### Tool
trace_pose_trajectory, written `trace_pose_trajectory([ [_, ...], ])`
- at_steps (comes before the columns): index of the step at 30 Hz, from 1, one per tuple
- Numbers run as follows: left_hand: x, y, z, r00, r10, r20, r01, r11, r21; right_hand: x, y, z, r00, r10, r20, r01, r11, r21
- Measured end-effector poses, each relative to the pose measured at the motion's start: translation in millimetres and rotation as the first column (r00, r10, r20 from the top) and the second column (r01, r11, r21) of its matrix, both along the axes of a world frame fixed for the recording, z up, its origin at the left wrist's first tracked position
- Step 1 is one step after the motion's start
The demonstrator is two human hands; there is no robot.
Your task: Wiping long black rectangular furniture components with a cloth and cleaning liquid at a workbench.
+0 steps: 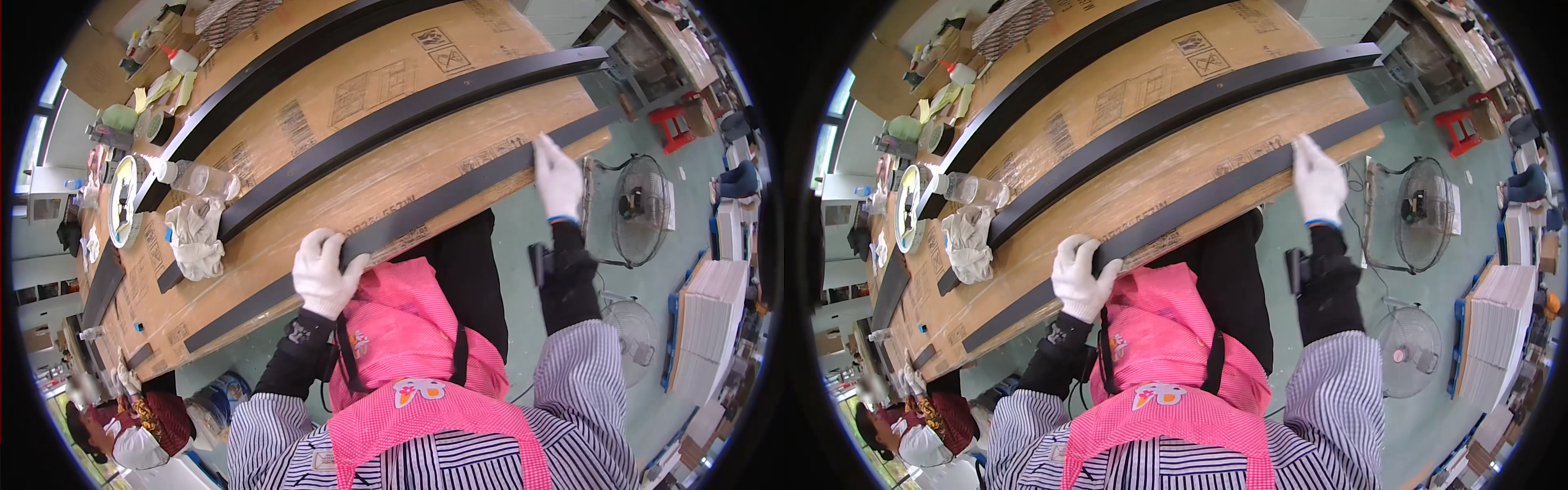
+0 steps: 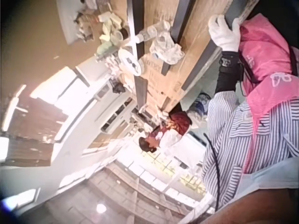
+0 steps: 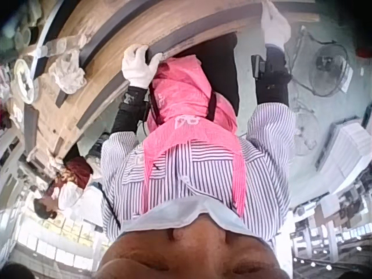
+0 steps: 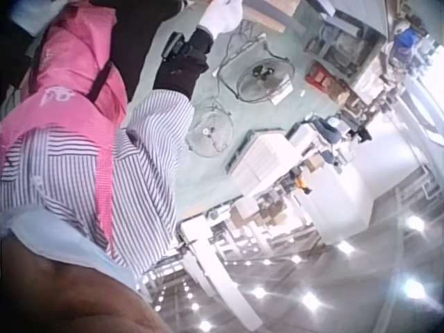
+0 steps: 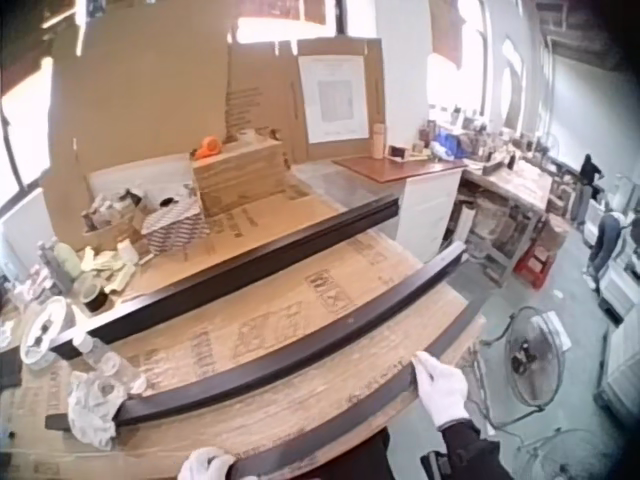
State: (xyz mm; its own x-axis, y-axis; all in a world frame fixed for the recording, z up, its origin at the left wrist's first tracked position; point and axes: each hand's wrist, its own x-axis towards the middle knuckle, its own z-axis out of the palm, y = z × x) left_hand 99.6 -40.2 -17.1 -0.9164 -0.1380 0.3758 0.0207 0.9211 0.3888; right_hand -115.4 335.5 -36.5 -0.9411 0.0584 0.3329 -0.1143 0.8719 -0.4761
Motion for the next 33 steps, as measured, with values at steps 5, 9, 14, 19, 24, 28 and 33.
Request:
trace_pose_trajectory([
  [5, -20, 31, -3, 1.000, 0.012, 0.007, -0.012, 1.000, 0.015, 102, -125, -2, 0.967, 0.249, -0.054, -0.246, 0.968, 0.053],
  [9, -22, 32, -2, 1.000, 0.017, 0.010, -0.017, 1.000, 0.014, 88, -113, 3, 0.950, 0.306, -0.070, -0.298, 0.949, 0.108],
  [14, -39, 53, 2, 1.000, -0.001, 0.012, 0.001, 0.998, 0.059, 9, -16, -1, 0.994, -0.106, -0.037, 0.106, 0.994, -0.005],
  [19, -55, 71, -8, 0.999, -0.018, 0.043, 0.014, 0.997, 0.079, 85, -119, -29, 0.916, 0.357, -0.185, -0.384, 0.913, -0.138],
  [24, -5, -3, 22, 0.990, -0.076, 0.118, 0.069, 0.996, 0.064, 36, -61, -8, 0.996, 0.039, -0.080, -0.032, 0.996, 0.078],
  [28, 78, -107, 13, 0.986, 0.029, 0.167, -0.004, 0.989, -0.148, 39, -57, -12, 0.991, 0.025, -0.135, -0.014, 0.996, 0.084],
  [33, 148, -180, 13, 0.981, 0.089, 0.174, -0.059, 0.984, -0.171, 162, -202, 5, 0.827, 0.561, -0.026, -0.562, 0.826, -0.054],
])
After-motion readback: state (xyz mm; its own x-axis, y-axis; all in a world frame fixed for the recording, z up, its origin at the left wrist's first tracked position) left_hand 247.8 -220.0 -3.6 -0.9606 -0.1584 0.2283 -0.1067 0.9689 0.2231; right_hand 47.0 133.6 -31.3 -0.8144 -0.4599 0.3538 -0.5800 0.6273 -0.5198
